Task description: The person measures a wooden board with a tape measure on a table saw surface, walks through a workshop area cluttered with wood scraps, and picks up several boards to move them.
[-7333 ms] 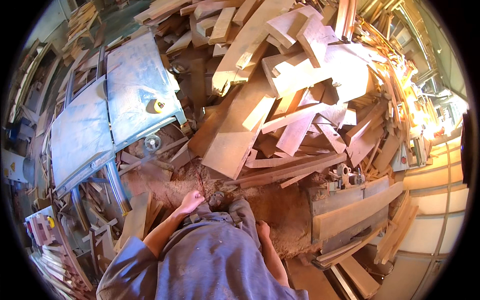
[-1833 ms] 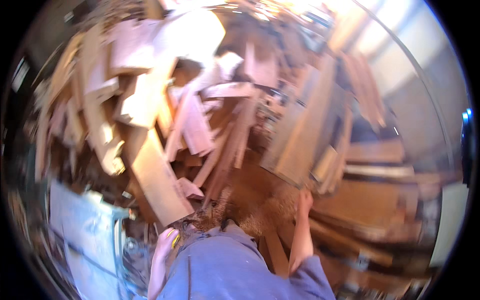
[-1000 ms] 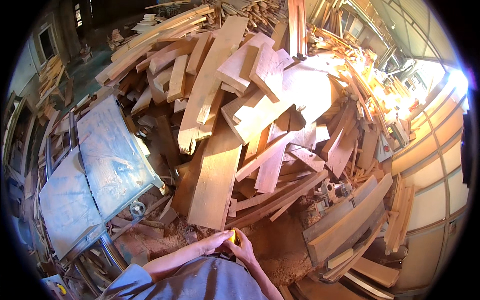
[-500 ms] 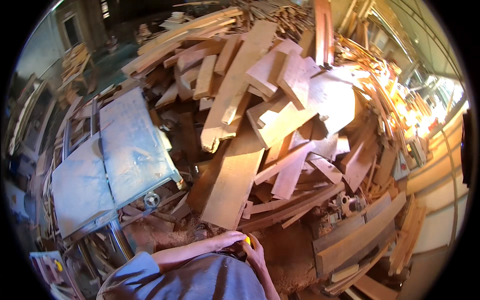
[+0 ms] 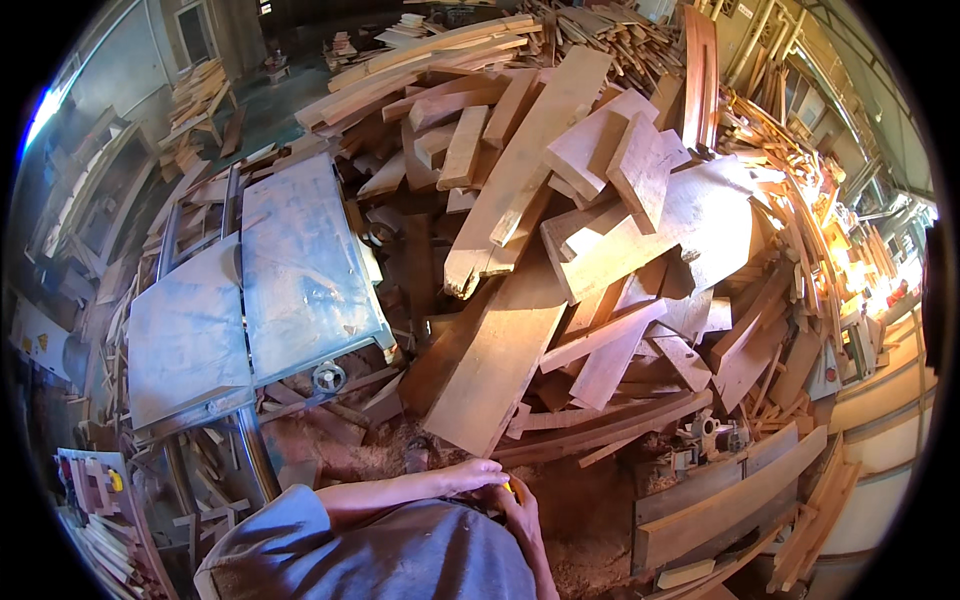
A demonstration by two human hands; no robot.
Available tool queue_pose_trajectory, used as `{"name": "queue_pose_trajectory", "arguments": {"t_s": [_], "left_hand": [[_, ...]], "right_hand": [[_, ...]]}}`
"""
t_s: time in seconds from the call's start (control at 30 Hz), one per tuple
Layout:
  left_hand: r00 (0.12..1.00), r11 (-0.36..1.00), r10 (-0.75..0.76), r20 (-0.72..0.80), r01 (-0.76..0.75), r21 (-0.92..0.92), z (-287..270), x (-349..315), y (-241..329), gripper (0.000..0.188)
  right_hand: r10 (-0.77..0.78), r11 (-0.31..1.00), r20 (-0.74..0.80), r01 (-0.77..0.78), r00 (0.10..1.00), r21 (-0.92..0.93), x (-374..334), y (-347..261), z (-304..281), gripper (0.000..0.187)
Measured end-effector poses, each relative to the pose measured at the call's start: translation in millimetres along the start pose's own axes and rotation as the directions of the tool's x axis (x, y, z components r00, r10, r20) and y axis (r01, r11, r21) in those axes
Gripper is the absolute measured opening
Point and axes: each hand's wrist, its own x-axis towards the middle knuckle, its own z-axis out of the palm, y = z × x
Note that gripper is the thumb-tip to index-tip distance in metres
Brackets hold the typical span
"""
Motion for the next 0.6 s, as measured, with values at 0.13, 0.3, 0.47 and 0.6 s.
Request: {"name": "queue_pose_trajectory", "arguments": {"t_s": [0.13,0.3,0.47,0.6], "left_hand": [[0.999,0.999,-0.015,0.029,0.016,-0.033,-3,6,-3,0.022],[1.0,1.0,0.014,0.022,-0.013,-0.028,-5,8,-15,0.022],[1.0,0.999,0.0,0.007,0.001,-0.041,0,-7,0,0.022],[1.0,1.0,-0.003,-0.003,0.003,-0.008,6,-7,3,0.023]], "right_hand": [[-0.04,0.998,-0.044,0.038,0.998,-0.045,-1,4,-2,0.056],[-0.099,0.99,-0.041,0.095,0.994,-0.104,-2,-1,0,0.051],[-0.048,0.991,-0.045,0.043,0.998,-0.123,-7,-8,5,0.05],[-0.016,1.0,-0.024,0.016,1.0,-0.012,-7,4,2,0.053]]}}
